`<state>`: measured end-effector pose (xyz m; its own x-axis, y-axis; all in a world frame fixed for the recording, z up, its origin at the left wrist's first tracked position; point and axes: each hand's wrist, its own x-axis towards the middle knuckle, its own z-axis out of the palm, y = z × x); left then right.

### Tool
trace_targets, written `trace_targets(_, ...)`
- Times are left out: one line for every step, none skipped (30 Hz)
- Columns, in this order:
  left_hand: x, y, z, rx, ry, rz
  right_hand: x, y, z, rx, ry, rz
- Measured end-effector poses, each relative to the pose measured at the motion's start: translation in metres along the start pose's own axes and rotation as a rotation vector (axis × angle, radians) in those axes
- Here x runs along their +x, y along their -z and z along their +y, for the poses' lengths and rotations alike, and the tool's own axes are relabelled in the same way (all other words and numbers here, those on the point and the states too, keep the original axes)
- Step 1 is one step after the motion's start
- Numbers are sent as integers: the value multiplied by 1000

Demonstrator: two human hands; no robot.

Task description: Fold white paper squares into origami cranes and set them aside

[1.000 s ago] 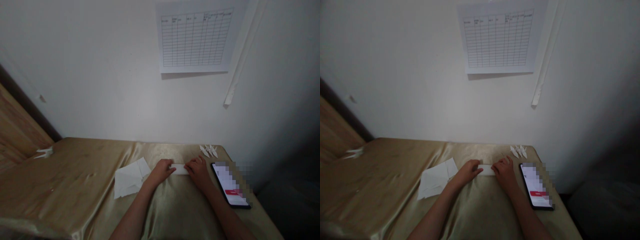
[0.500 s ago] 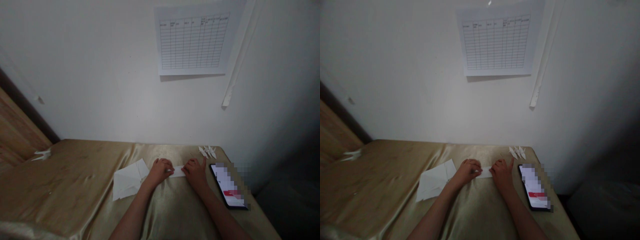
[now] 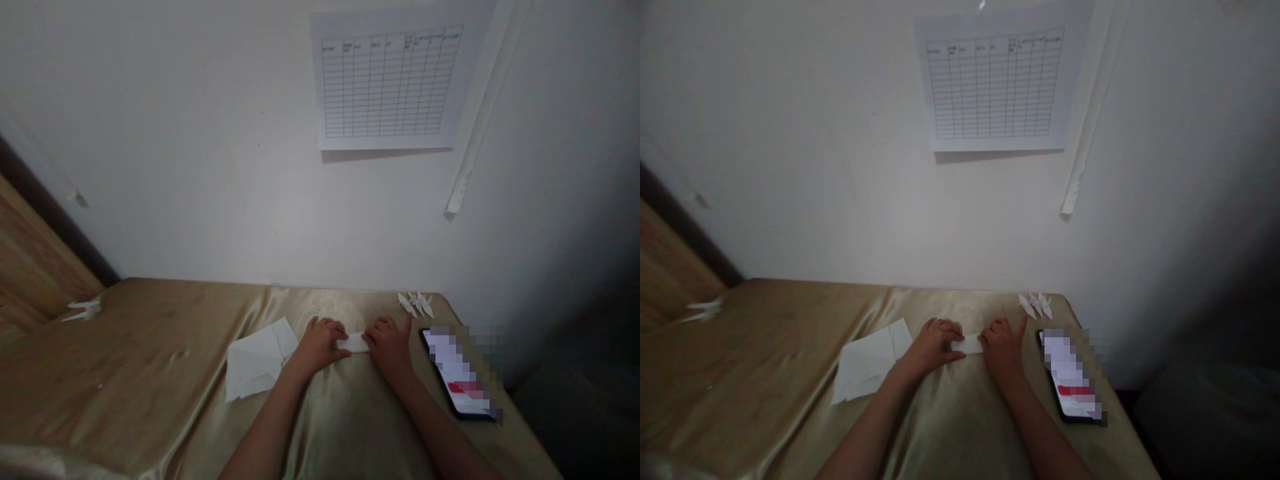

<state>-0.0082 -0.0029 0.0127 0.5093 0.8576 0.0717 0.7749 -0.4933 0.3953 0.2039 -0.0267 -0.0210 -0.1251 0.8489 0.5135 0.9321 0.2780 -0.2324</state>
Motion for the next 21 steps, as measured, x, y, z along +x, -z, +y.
trace_targets(0, 0, 0, 1, 5, -4, 0, -1, 0, -9, 1, -4)
trace_targets(0, -1, 0, 6, 10, -6, 0, -2, 0, -15, 1, -7)
trace_targets(1, -1, 0, 13, 13, -7, 0, -3, 0, -16, -3, -7)
trace_targets(1, -1, 1, 21, 15, -5, -1, -3, 1, -11, -9, -3)
trace_targets(1, -1, 1, 29, 17, -3, -1, -3, 3, 2, -16, 2)
trace_targets(1, -1, 1, 33, 18, -2, -2, -3, 5, 22, -19, 4)
trace_targets(1, -1, 1, 35, 20, -3, -3, -1, 8, 48, -20, 4)
trace_targets(1, -1, 2, 34, 21, -5, -3, 1, 11, 74, -13, -2)
trace_targets(1, -1, 2, 31, 20, -6, -4, 3, 15, 93, -3, -13)
trace_targets(1, -1, 2, 27, 18, -7, -5, 6, 18, 103, 2, -17)
trace_targets(1, 0, 2, 25, 14, -6, -5, 10, 21, 108, 9, -21)
trace_targets(1, 0, 3, 24, 10, -3, -6, 13, 24, 110, 29, -32)
trace_targets(1, 0, 3, 24, 6, 3, -6, 15, 26, 111, 50, -45)
trace_targets(0, 0, 3, 26, 2, 9, -6, 17, 27, 111, 70, -48)
trace_targets(0, 1, 4, 27, 0, 13, -6, 18, 28, 108, 83, -49)
trace_targets(0, 1, 4, 29, 0, 15, -6, 18, 28, 108, 92, -51)
trace_targets(-1, 2, 5, 29, 5, 14, -6, 18, 28, 110, 95, -54)
trace_targets(-1, 2, 5, 28, 14, 12, -5, 17, 28, 115, 94, -59)
trace_targets(-2, 2, 6, 28, 26, 8, -5, 17, 27, 120, 90, -67)
trace_targets(-2, 3, 6, 28, 40, 5, -5, 16, 27, 124, 86, -74)
trace_targets(-2, 3, 6, 29, 52, 2, -5, 15, 27, 127, 82, -79)
